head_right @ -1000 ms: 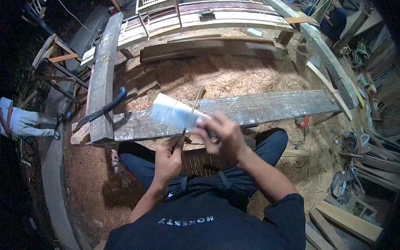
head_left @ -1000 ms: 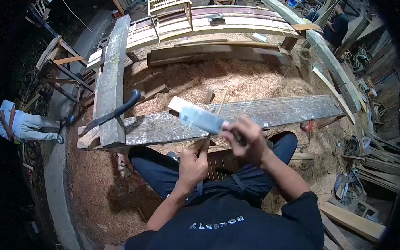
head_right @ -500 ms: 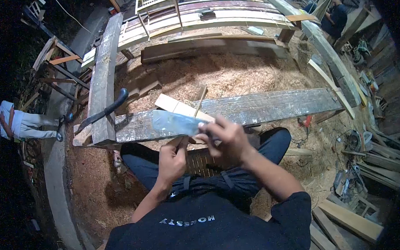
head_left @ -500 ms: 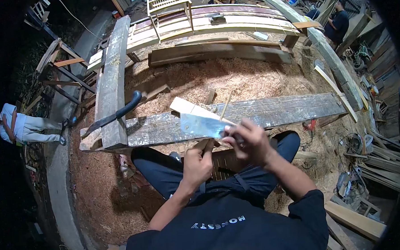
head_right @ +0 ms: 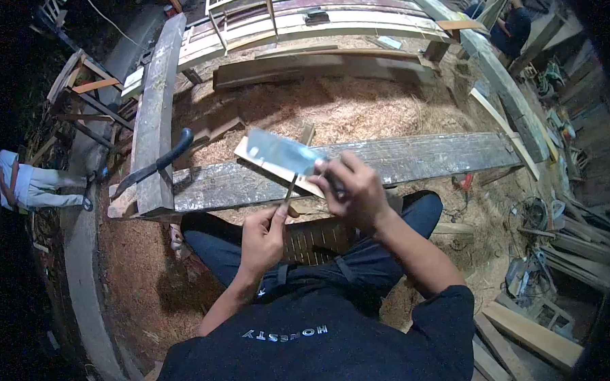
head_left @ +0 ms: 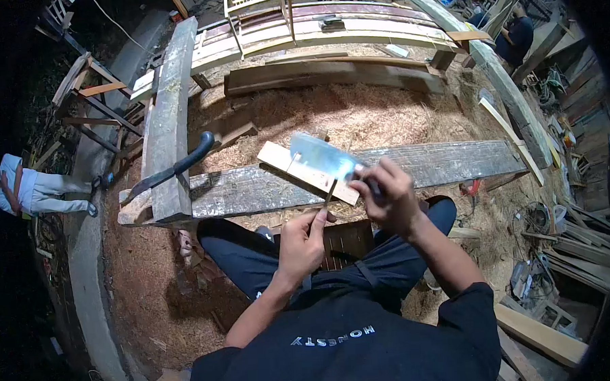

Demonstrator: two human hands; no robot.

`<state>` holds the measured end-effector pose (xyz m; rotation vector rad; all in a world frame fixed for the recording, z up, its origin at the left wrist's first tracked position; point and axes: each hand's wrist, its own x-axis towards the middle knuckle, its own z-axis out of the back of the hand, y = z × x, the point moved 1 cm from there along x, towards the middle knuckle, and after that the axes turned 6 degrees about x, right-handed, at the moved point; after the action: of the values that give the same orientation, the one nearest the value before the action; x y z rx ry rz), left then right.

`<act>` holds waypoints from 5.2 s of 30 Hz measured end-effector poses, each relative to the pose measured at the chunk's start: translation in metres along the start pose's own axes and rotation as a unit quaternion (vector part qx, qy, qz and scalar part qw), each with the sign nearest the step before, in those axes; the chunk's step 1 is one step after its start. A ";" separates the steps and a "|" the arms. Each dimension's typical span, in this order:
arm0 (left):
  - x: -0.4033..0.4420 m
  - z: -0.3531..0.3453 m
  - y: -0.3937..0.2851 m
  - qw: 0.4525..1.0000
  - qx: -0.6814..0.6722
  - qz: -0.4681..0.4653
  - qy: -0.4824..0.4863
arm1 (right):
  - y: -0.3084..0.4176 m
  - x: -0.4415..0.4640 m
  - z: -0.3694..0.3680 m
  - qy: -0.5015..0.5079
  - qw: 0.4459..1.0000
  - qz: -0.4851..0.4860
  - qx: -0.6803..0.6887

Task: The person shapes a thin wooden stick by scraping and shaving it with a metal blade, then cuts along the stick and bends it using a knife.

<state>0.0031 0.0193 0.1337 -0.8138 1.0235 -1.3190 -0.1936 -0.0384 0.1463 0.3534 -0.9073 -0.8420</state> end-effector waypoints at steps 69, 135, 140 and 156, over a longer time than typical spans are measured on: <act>0.023 -0.090 0.118 0.961 -0.181 0.160 0.133 | -0.077 -0.109 -0.016 0.239 0.958 -0.154 -0.025; 0.020 -0.096 0.121 0.939 -0.218 0.252 0.085 | -0.087 -0.110 -0.043 0.212 0.972 -0.082 -0.053; 0.024 -0.096 0.122 0.940 -0.215 0.251 0.088 | -0.087 -0.106 -0.040 0.209 0.970 -0.103 -0.060; 0.025 -0.094 0.122 0.942 -0.227 0.220 0.110 | -0.088 -0.109 -0.038 0.221 0.969 -0.070 -0.082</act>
<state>-0.0395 0.0149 -0.0163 -0.7229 1.6209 -0.8076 -0.2428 -0.0133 0.0117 0.4425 -0.3992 -0.9151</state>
